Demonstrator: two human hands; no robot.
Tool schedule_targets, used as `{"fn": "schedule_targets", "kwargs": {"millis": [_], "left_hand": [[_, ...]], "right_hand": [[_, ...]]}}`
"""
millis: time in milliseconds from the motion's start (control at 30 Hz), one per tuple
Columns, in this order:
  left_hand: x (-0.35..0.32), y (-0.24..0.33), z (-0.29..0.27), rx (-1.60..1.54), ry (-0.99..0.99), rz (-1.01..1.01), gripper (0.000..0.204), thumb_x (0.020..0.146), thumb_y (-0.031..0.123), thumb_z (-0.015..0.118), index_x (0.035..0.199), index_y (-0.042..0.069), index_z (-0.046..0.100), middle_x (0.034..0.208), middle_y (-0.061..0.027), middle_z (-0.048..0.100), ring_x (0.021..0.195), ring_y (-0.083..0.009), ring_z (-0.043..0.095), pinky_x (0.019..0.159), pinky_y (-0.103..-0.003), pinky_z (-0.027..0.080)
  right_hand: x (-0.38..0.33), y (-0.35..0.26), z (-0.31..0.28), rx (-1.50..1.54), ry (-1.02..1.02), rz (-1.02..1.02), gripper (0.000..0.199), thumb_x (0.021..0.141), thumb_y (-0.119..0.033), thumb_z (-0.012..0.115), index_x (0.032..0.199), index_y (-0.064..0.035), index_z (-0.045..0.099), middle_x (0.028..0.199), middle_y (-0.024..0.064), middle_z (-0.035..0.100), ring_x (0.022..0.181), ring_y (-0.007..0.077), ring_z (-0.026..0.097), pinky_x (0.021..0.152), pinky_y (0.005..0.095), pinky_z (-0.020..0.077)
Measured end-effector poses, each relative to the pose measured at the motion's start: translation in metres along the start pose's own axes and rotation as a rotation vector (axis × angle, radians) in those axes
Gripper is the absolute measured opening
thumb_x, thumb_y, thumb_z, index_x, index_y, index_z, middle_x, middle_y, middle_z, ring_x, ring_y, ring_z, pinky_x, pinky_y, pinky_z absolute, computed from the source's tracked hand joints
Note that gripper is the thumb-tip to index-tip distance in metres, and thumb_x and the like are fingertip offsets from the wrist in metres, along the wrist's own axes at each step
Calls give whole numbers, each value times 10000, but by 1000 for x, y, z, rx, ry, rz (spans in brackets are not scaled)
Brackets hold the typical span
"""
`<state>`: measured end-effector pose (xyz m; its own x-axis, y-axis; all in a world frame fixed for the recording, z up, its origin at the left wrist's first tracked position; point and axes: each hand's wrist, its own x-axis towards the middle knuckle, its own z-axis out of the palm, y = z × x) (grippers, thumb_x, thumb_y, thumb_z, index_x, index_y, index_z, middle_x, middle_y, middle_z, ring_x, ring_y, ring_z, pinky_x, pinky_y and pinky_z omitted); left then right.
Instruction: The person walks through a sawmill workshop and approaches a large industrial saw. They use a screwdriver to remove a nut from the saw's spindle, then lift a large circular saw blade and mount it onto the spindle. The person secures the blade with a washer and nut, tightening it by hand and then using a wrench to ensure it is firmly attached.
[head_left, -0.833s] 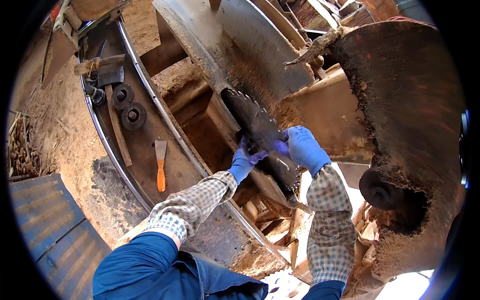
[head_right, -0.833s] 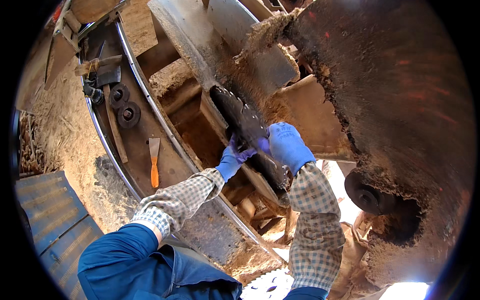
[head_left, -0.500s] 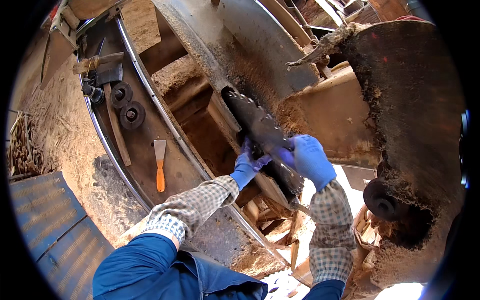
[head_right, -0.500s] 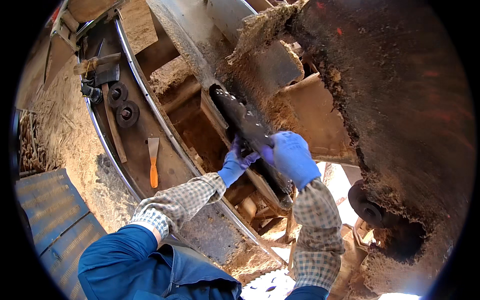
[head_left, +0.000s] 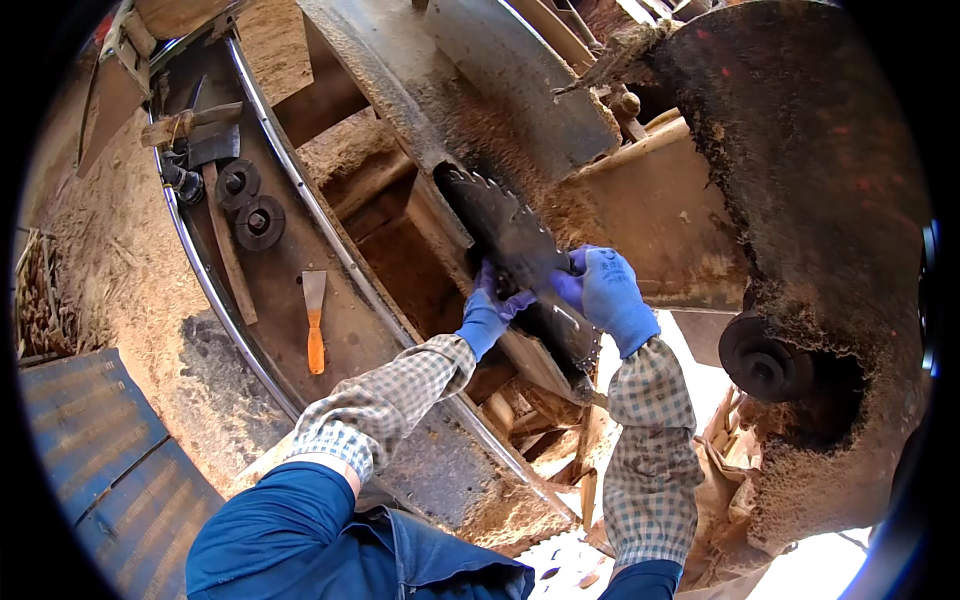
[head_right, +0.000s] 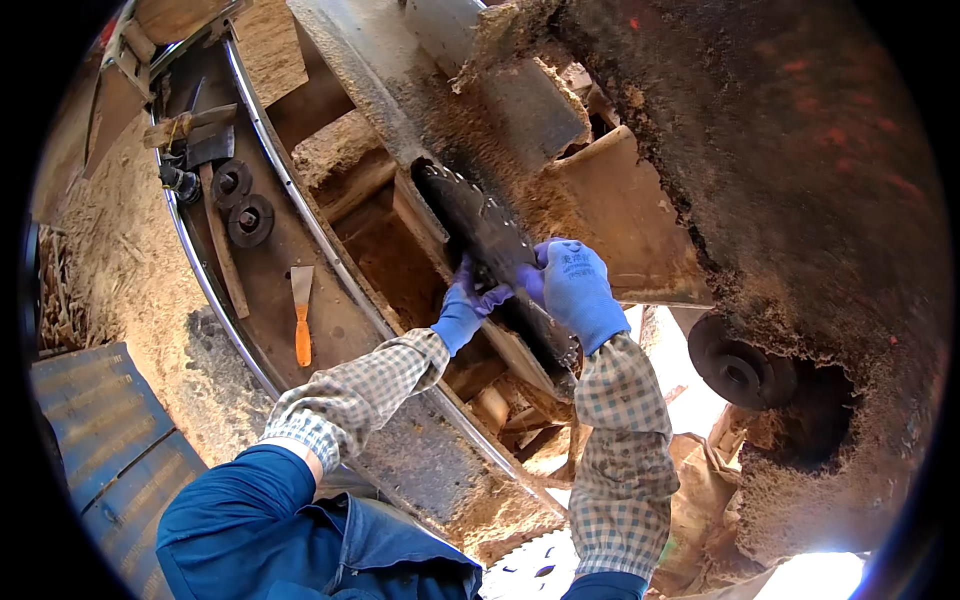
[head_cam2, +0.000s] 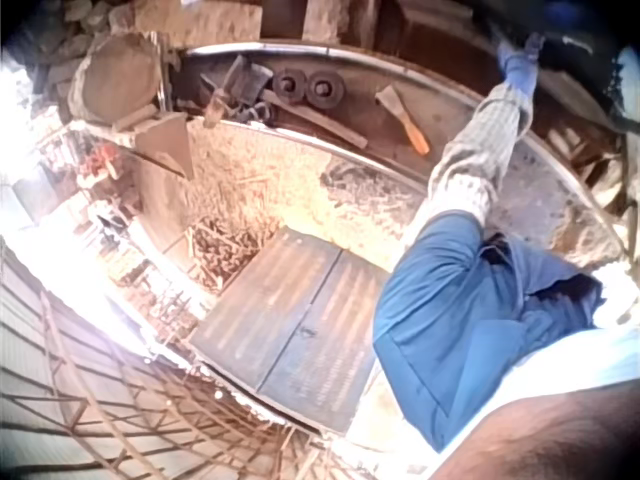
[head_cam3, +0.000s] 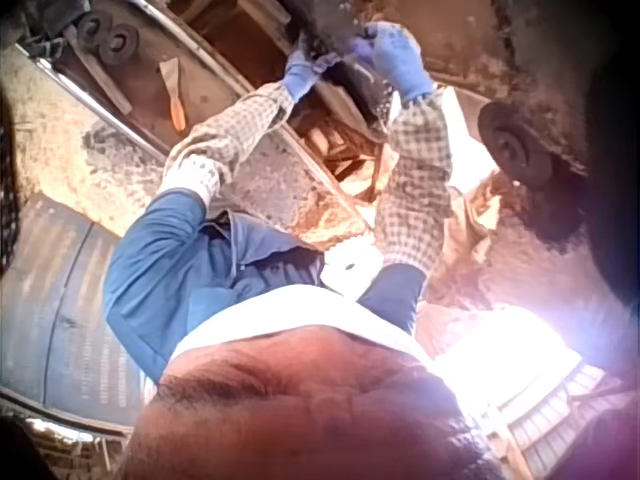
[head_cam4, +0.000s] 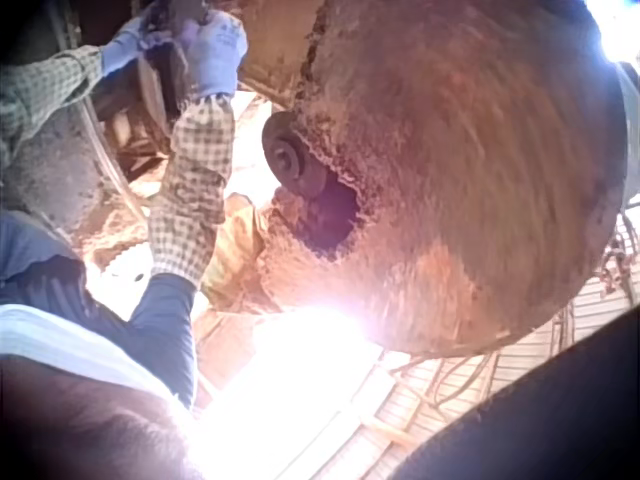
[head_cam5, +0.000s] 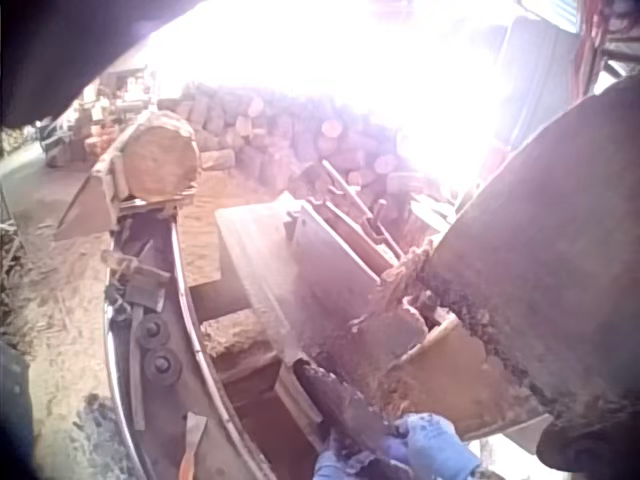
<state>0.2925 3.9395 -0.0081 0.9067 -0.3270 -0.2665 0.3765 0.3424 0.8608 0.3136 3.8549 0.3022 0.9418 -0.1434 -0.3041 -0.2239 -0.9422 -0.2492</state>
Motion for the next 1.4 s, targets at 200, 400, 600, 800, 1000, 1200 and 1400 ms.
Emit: {"fn": "schedule_targets", "kwargs": {"millis": [200, 400, 600, 800, 1000, 1200, 1400], "left_hand": [[-11, 56, -3, 190, -49, -68, 1185, 640, 288, 969, 1556, 13, 270, 1473, -164, 431, 1273, -245, 490, 1051, -342, 475], [-10, 40, 7, -416, -131, -202, 1135, 654, 251, 958, 1531, 1, 282, 1488, -161, 407, 1288, -241, 474, 1045, -343, 480], [44, -42, -30, -268, 29, -60, 712, 947, 284, 657, 1541, 152, 287, 1533, -137, 363, 1250, -423, 512, 975, -555, 535], [12, 31, -3, -903, 32, -739, 608, 1030, 459, 490, 1546, 235, 260, 1538, -240, 321, 1259, -559, 482, 982, -628, 512], [-4, 50, -7, -617, -184, -402, 458, 1032, 201, 529, 1469, 163, 399, 1477, -179, 423, 1325, -421, 455, 1069, -647, 452], [-33, 87, -35, 227, -474, 108, 413, 932, 74, 671, 1322, 15, 546, 1296, -120, 592, 1144, -256, 581, 999, -409, 496], [-173, 43, -31, 270, -938, -348, 267, 934, 26, 674, 1198, 5, 642, 1187, -84, 658, 1064, -160, 627, 961, -312, 523]], "right_hand": [[10, 2, 5, 62, 17, -33, 286, 819, -324, 732, 947, -70, 756, 874, 179, 724, 833, 350, 705, 784, 434, 557], [-7, 3, 5, 244, 8, 141, 388, 811, -361, 736, 1062, -66, 747, 937, 188, 732, 876, 314, 722, 825, 422, 556], [-66, -24, 15, 56, 391, 35, 545, 839, -365, 733, 1273, -49, 631, 1130, 228, 686, 1002, 375, 674, 888, 448, 534], [-217, -26, 85, 112, 644, 251, 588, 888, -287, 705, 1370, -1, 528, 1266, 238, 628, 1145, 395, 612, 994, 481, 485], [-351, -52, 157, 694, 685, 570, 525, 886, -197, 754, 1319, 38, 573, 1184, 191, 669, 1057, 251, 670, 880, 364, 557], [-499, -124, 281, 1114, 688, 914, 349, 900, -183, 748, 1188, -3, 668, 948, 80, 729, 853, 140, 672, 796, 301, 555], [-639, -204, 428, 1442, 1154, 1716, 225, 927, -196, 716, 1020, 9, 714, 872, 54, 721, 735, 136, 659, 672, 289, 535]]}}
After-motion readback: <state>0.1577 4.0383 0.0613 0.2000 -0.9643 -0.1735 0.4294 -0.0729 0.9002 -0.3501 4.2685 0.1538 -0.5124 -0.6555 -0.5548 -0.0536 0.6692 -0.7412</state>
